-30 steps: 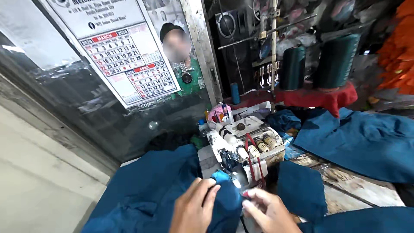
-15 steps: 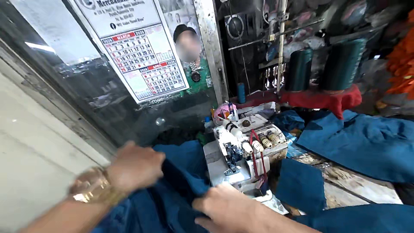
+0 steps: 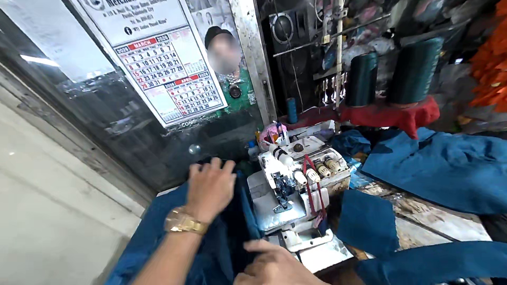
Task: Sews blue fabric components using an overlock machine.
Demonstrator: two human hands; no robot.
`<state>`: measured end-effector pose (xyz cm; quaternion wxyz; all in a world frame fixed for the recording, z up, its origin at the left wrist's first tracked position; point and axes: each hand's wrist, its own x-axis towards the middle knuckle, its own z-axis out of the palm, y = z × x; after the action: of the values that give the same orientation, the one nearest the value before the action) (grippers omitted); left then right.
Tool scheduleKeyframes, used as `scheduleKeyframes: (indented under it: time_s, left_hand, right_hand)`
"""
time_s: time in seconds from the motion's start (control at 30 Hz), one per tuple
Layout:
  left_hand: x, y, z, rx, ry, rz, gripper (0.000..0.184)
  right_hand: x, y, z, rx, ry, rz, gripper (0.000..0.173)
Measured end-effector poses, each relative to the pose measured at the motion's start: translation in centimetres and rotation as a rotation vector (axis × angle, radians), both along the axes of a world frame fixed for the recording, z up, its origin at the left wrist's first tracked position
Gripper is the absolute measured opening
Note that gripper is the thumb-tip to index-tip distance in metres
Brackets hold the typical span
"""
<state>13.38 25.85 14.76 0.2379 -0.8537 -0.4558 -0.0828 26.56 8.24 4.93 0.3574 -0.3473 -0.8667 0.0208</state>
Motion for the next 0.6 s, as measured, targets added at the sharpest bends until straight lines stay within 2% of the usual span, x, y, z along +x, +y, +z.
scheduleKeyframes:
  time_s: [0.1,0.17,0.23,0.3,0.4,0.5,0.6]
  left_hand:
    - [3.4,1.5,-8.2,-0.003,-0.328,-0.097,0.037]
    - [4.3,2.4,-11.8,-0.014,-0.524,-0.132,0.030]
    - [4.4,2.8,-12.1,-0.020,-0.576,-0.196,0.021]
    - [4.1,2.5,-11.2,-0.088,-0.470,-0.265,0.013]
    - [3.2,1.9,-10.0,-0.222,-0.298,-0.287,0.027]
    - [4.2,1.6,-11.5,-0.327,-0.330,-0.260,0.036]
    - [4.5,1.2,-11.4,-0.303,-0.309,-0.282,0.035]
  right_hand:
    - [3.7,-1.7,-1.9,-0.270,-0.072,-0.201,0.042]
    - [6.2,-2.0,-3.7,-0.352,-0.103,-0.274,0.042]
    - [6.8,-1.8,-4.3,-0.345,-0.086,-0.264,0.039]
    - [6.3,-1.6,-3.8,-0.355,-0.053,-0.235,0.037]
    - [6.2,-1.7,-3.3,-0.412,-0.027,-0.273,0.035]
    - [6.8,-1.8,-4.1,-0.455,-0.035,-0.383,0.035]
    - [6.8,-1.9,-5.2,-0.427,0.060,-0.371,0.025]
